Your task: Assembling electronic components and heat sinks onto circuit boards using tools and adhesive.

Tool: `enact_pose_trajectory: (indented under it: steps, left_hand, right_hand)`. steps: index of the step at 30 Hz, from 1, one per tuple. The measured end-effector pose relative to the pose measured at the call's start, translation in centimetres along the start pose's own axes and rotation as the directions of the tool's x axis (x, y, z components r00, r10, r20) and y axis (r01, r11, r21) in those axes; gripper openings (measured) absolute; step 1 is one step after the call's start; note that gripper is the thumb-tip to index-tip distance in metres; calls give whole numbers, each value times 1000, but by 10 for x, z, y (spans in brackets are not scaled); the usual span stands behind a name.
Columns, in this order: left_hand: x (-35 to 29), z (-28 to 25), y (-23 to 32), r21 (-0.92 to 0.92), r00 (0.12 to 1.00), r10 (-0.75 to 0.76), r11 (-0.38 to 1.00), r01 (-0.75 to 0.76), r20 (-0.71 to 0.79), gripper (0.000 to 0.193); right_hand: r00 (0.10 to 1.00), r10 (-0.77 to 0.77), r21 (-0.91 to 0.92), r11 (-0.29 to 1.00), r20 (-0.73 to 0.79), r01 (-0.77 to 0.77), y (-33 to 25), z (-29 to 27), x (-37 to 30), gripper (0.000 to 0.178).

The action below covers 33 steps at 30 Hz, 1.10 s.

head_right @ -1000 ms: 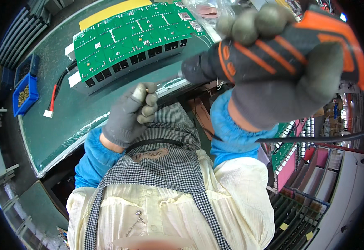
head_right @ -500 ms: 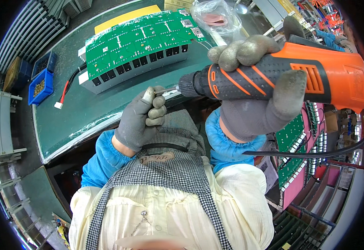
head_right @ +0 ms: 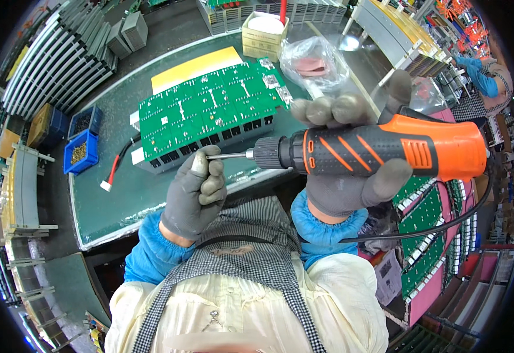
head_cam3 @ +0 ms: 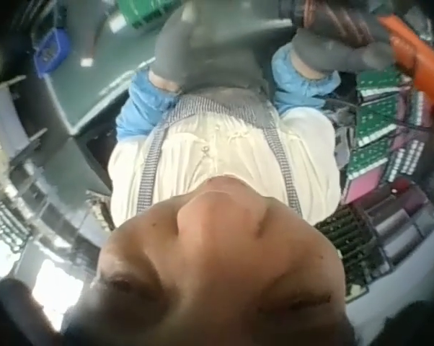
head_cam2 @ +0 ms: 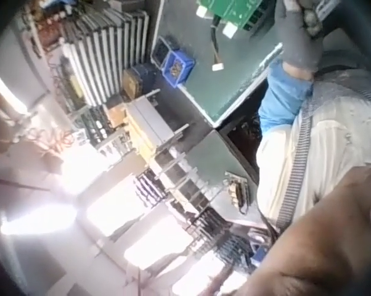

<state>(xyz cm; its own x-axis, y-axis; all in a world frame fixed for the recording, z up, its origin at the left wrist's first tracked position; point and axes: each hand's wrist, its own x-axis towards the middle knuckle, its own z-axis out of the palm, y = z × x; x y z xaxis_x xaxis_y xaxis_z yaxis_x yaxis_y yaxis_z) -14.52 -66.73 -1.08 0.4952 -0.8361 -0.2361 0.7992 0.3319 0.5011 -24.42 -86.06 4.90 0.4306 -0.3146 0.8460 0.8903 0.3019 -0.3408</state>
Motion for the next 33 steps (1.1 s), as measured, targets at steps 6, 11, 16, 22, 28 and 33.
enact_pose_trajectory:
  steps: [6,11,16,22,28,33]
  left_hand:
    - [11,3,73,179,990,-22,983,47,-140,42]
    - [-2,-29,177,782,969,223,621,-57,-107,57]
    - [49,-61,241,975,988,59,-183,-130,143,110]
    - [92,-72,238,875,969,-214,-438,-207,122,116]
    - [94,-71,229,888,988,-94,-434,-153,124,103]
    - [91,-73,227,918,994,-70,-383,-102,81,99]
  right_hand:
    - [886,-148,-128,987,-440,102,17,-30,46,77]
    - [670,-169,-215,977,-723,15,26,-95,36,74]
    - [426,8,-40,994,-905,-103,61,-126,5,68]
    - [413,175,126,982,-894,-142,71,-125,-11,68]
    - [441,261,197,963,-859,-185,76,-122,1,70]
    - [421,284,194,950,-861,-244,82,-122,2,69]
